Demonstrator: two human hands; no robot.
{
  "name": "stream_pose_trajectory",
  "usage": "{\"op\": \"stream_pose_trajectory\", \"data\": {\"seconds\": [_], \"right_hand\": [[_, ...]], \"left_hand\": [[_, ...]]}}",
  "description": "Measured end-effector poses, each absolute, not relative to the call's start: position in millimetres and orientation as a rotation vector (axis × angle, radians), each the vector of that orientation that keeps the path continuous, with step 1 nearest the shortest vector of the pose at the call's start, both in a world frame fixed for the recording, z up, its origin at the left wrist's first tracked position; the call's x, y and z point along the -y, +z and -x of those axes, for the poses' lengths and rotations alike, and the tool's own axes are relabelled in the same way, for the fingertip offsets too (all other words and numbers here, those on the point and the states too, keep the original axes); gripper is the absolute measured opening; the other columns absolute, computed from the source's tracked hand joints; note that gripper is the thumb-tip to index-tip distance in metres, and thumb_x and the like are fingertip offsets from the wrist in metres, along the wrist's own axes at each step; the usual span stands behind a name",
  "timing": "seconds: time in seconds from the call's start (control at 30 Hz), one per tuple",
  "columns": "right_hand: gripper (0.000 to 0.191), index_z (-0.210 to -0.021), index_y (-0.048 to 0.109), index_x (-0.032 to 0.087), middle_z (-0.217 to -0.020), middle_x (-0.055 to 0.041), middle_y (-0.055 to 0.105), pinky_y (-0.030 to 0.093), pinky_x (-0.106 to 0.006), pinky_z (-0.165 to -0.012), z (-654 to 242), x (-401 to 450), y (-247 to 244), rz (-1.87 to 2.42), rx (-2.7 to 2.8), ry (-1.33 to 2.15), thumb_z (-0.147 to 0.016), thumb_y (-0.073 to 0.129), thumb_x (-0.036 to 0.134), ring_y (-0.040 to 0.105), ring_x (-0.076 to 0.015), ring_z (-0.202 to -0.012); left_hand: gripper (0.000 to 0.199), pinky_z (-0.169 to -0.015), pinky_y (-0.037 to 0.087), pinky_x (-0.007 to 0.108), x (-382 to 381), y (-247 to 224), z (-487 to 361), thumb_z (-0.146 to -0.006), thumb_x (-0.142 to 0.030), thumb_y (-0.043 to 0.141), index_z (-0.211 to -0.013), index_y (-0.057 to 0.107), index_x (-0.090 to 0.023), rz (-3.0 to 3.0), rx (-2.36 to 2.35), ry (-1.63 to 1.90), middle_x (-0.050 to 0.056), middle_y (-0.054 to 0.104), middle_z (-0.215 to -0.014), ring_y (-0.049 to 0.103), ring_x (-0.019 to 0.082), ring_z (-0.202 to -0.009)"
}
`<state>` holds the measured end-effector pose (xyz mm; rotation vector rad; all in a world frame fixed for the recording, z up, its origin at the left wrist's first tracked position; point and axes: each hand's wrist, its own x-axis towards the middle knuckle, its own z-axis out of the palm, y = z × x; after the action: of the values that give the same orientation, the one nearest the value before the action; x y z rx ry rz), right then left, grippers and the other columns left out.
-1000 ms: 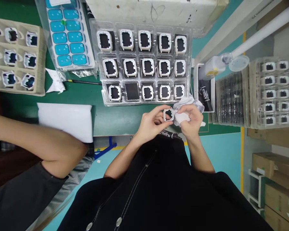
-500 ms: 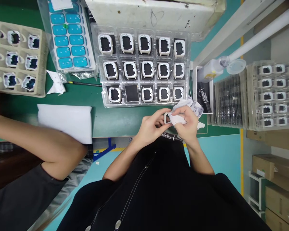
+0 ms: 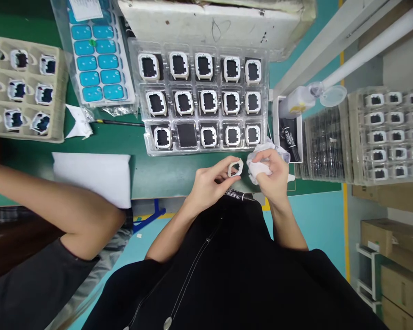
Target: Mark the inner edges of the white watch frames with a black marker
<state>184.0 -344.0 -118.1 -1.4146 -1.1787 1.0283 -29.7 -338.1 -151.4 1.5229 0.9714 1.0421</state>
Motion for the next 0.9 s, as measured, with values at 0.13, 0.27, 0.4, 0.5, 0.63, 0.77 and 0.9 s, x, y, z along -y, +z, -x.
{"op": "stream_pose_trajectory", "data": {"seconds": [0.13,0.27,0.4,0.5,0.63,0.77,0.9], "right_hand": [[0.031,-0.093,0.059,0.031,-0.065,0.0097,0.048,0.024,-0.029,-0.044,-198,342,-125,1.364,1.032,0.985,-0.089,0.088,0.039,0.032,-0.0102,-0.045],[0.066,-0.088,0.042,0.033,-0.058,0.0153,0.026,0.015,-0.028,-0.041,-203,340,-127,1.194,1.013,1.108,-0.090,0.097,0.069,0.013,-0.0073,-0.041],[0.077,-0.087,0.030,0.033,-0.051,0.0190,0.016,0.017,-0.027,-0.040,-205,340,-129,0.958,1.061,1.317,-0.093,0.094,0.076,0.009,-0.0080,-0.036],[0.077,-0.087,0.030,0.033,-0.046,0.0211,0.013,0.020,-0.026,-0.038,-208,340,-136,0.857,1.002,1.432,-0.093,0.089,0.082,0.008,-0.0096,-0.033],[0.083,-0.089,0.032,0.035,-0.044,0.0219,0.015,0.024,-0.027,-0.037,-212,341,-148,0.826,0.917,1.496,-0.083,0.090,0.093,0.013,-0.0115,-0.032],[0.080,-0.089,0.033,0.035,-0.045,0.0212,0.014,0.024,-0.028,-0.038,-214,341,-151,0.806,0.930,1.473,-0.085,0.088,0.093,0.012,-0.0121,-0.033],[0.065,-0.091,0.035,0.035,-0.052,0.0188,0.016,0.023,-0.030,-0.042,-218,339,-141,0.922,1.022,1.264,-0.098,0.081,0.079,0.010,-0.0120,-0.038]], "left_hand": [[0.047,-0.069,0.069,0.023,335,-145,35,-0.100,-0.033,0.098,-0.143,0.084,-0.025,-1.358,-0.963,1.074,0.000,0.090,-0.098,0.077,0.012,-0.063],[0.054,-0.069,0.072,0.024,333,-142,36,-0.094,-0.039,0.104,-0.141,0.084,-0.022,-1.245,-0.934,1.063,0.001,0.090,-0.089,0.084,0.016,-0.066],[0.063,-0.067,0.073,0.026,334,-138,34,-0.088,-0.045,0.109,-0.140,0.084,-0.021,-1.151,-0.924,1.029,0.002,0.090,-0.090,0.084,0.018,-0.064],[0.062,-0.066,0.073,0.026,336,-137,33,-0.087,-0.045,0.109,-0.139,0.084,-0.021,-1.122,-0.923,1.021,0.003,0.091,-0.093,0.083,0.017,-0.060],[0.063,-0.065,0.072,0.026,339,-139,35,-0.087,-0.045,0.109,-0.138,0.084,-0.020,-1.083,-0.932,1.003,0.004,0.091,-0.094,0.083,0.017,-0.061],[0.067,-0.064,0.071,0.025,341,-143,36,-0.084,-0.045,0.111,-0.139,0.083,-0.018,-1.024,-0.944,0.980,0.004,0.090,-0.095,0.082,0.016,-0.060],[0.069,-0.058,0.069,0.024,342,-145,36,-0.081,-0.044,0.113,-0.137,0.082,-0.019,-0.939,-0.928,0.981,0.004,0.090,-0.093,0.081,0.016,-0.059]]}}
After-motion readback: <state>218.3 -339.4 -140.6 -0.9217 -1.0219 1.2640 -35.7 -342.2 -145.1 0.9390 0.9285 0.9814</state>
